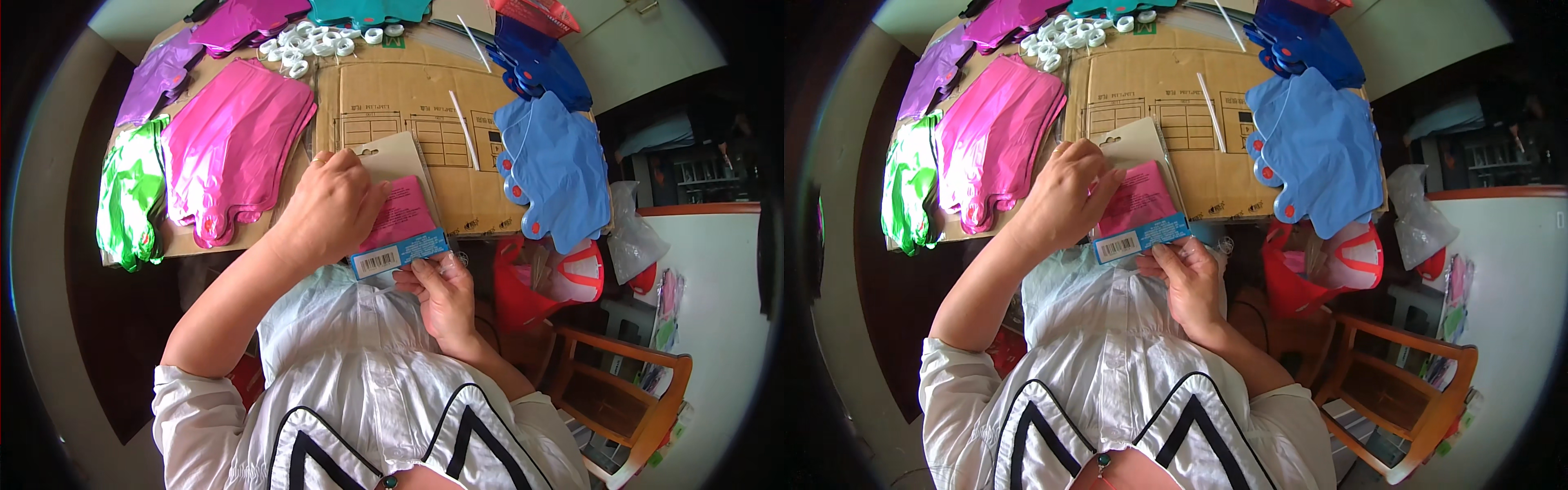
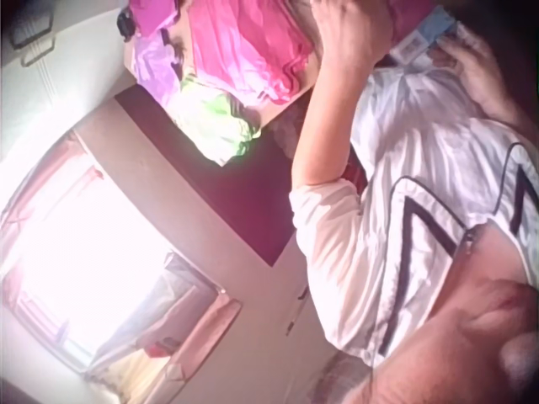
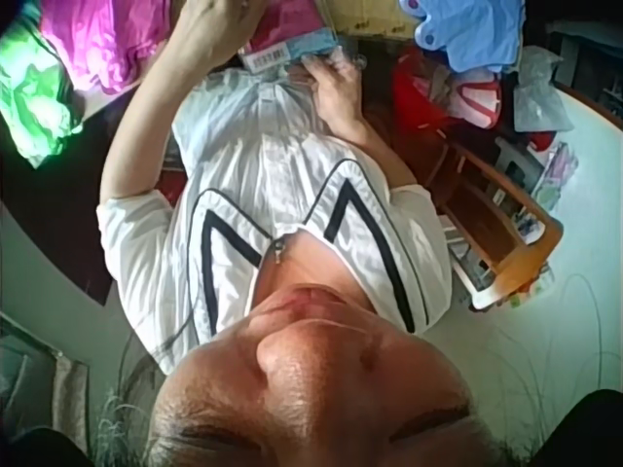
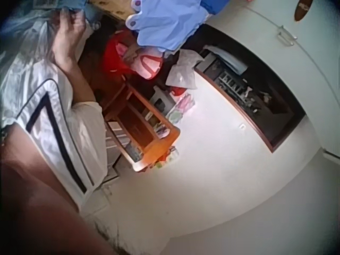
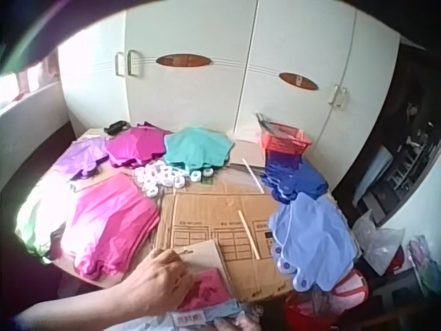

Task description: Inspecting and arranging colorful plastic or foil sheets on a work surface.

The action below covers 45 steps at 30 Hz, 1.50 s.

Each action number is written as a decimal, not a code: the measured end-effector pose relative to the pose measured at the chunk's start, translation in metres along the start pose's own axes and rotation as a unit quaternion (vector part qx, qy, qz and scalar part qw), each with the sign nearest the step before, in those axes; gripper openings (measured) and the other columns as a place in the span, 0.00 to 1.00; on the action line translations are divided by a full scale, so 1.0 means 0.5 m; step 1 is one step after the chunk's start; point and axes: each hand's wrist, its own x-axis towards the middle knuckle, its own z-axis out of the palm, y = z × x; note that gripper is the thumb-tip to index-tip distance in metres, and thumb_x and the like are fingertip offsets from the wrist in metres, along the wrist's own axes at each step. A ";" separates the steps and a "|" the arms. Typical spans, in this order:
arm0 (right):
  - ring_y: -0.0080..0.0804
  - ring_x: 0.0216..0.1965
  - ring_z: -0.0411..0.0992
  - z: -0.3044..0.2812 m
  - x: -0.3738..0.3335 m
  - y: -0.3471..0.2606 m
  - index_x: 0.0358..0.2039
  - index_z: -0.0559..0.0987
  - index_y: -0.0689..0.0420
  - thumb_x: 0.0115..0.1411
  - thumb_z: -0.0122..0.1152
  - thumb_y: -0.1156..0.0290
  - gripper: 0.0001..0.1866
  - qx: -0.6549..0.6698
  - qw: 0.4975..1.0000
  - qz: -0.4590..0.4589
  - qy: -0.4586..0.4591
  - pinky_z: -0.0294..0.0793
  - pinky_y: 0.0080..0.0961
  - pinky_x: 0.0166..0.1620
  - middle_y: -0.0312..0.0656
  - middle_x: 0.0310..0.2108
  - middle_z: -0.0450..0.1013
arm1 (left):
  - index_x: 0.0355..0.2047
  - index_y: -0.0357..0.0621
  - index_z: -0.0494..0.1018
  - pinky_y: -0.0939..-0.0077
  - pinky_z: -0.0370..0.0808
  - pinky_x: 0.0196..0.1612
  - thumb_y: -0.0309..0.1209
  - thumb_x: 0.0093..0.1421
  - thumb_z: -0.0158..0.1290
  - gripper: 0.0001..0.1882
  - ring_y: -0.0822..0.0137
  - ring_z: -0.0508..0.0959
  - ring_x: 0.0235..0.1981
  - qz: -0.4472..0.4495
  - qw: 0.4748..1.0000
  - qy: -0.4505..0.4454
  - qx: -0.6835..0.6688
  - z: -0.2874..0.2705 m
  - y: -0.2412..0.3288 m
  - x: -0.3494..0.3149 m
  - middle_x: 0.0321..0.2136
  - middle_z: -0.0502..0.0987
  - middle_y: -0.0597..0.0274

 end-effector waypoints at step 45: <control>0.32 0.34 0.80 -0.027 0.007 -0.041 0.41 0.77 0.61 0.67 0.53 0.69 0.09 -0.012 0.998 0.055 -0.017 0.80 0.29 0.42 0.47 0.35 0.79 | 0.44 0.48 0.74 0.59 0.66 0.54 0.45 0.61 0.54 0.17 0.53 0.68 0.48 0.196 0.980 -0.022 -0.010 0.050 0.013 0.036 0.43 0.70 0.56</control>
